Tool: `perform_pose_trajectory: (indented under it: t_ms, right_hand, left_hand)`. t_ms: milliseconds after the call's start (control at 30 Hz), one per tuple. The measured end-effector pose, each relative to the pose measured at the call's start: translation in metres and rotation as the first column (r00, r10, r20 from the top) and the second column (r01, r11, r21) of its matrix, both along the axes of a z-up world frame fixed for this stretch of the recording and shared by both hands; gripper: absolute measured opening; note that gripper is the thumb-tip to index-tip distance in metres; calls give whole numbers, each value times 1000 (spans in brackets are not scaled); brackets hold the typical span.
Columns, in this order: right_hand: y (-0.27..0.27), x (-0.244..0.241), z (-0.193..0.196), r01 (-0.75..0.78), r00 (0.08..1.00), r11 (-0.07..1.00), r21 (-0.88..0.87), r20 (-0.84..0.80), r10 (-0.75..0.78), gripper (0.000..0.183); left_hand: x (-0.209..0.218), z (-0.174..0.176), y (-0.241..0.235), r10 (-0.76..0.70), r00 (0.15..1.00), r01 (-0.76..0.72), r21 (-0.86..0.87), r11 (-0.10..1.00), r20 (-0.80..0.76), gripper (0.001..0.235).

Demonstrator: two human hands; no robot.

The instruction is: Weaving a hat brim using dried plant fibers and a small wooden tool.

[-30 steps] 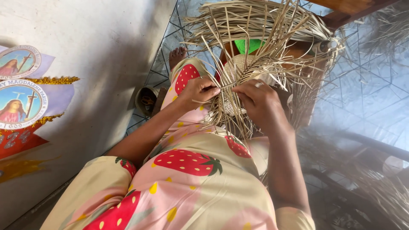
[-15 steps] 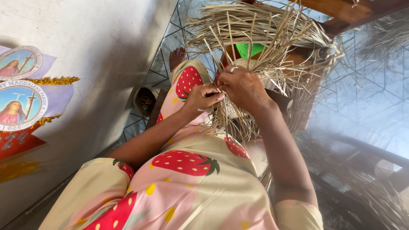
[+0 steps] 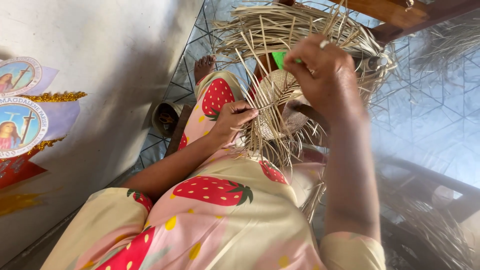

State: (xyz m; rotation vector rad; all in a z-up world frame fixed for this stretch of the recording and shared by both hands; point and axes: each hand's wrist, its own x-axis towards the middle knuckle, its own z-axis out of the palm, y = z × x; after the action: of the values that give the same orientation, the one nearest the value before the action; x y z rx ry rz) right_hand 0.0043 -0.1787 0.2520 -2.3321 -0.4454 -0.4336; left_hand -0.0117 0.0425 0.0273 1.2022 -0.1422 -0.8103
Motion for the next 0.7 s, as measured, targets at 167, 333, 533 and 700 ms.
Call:
perform_pose_trajectory:
  t_ms: [167,333,533,700]
  right_hand:
    - [-37,-67,-30,-13,922,806,-592,-320,-219,6]
    - [-7,-76,-75,-41,973,798,-602,-205,-105,18]
    - [20,-59,-72,-41,985,832,-553,-162,-59,19]
    - [-12,-52,-107,137,985,959,-247,-72,-160,9]
  left_hand:
    - [-2,8,-2,170,985,-168,-56,984,35,9]
    - [-7,4,-2,148,986,-155,-80,985,-80,10]
    - [-6,-4,1,124,966,-143,-65,988,-229,10]
    - [-3,-26,3,91,978,-110,-93,990,-186,12]
